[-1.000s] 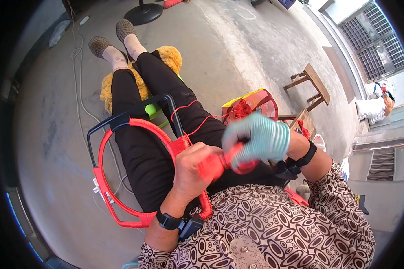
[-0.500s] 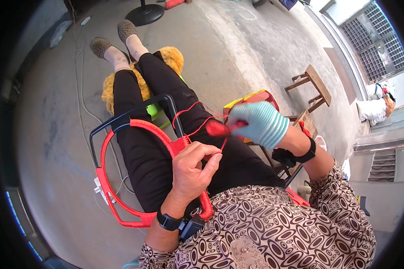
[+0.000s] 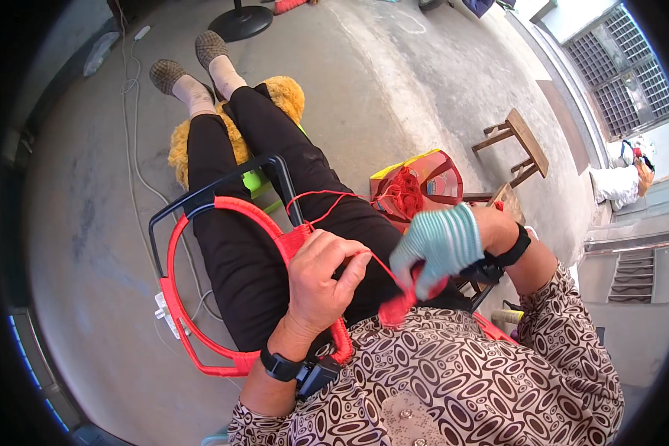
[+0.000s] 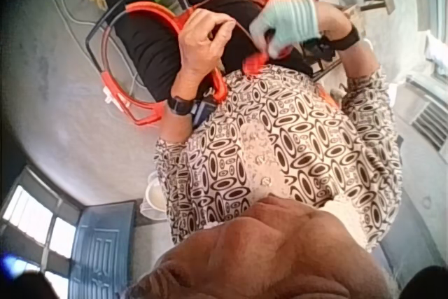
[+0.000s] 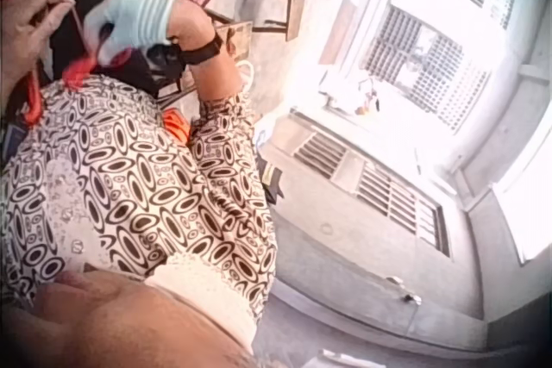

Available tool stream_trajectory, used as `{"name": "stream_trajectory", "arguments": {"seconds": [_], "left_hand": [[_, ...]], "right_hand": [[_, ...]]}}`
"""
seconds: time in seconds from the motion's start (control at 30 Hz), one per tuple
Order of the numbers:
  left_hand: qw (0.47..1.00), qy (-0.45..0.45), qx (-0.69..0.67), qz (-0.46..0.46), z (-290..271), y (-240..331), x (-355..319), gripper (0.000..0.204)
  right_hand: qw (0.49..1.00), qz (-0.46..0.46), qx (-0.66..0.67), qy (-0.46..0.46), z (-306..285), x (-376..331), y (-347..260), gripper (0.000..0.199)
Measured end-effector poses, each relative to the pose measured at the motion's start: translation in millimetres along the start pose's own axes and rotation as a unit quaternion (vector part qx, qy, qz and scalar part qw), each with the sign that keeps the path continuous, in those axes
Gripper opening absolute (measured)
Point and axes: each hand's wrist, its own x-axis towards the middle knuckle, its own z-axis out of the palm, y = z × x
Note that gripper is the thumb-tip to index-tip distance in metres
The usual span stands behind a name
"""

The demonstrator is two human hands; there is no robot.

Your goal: Weaving red rope around a black and red frame.

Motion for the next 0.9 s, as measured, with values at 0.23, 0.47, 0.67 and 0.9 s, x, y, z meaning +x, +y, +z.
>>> {"name": "stream_trajectory", "arguments": {"seconds": [0.23,0.47,0.67,0.9], "left_hand": [[1.000,-0.011,-0.026,0.011,0.2,2.6,-2.0,0.006],[0.997,-0.015,-0.035,0.065,3.5,-0.4,4.0,0.006],[0.997,-0.005,-0.065,-0.042,-3.4,1.0,-3.2,0.005],[0.999,-0.039,-0.038,0.000,2.5,-0.1,1.9,0.006]], "right_hand": [[0.881,0.092,-0.030,0.464,-3.1,0.2,-0.4,0.014],[0.976,-0.065,0.193,0.084,1.7,2.6,0.2,0.017],[0.916,0.157,-0.110,0.352,-6.3,4.4,1.3,0.016],[0.937,-0.015,0.219,0.270,3.9,9.7,-0.1,0.019]]}}
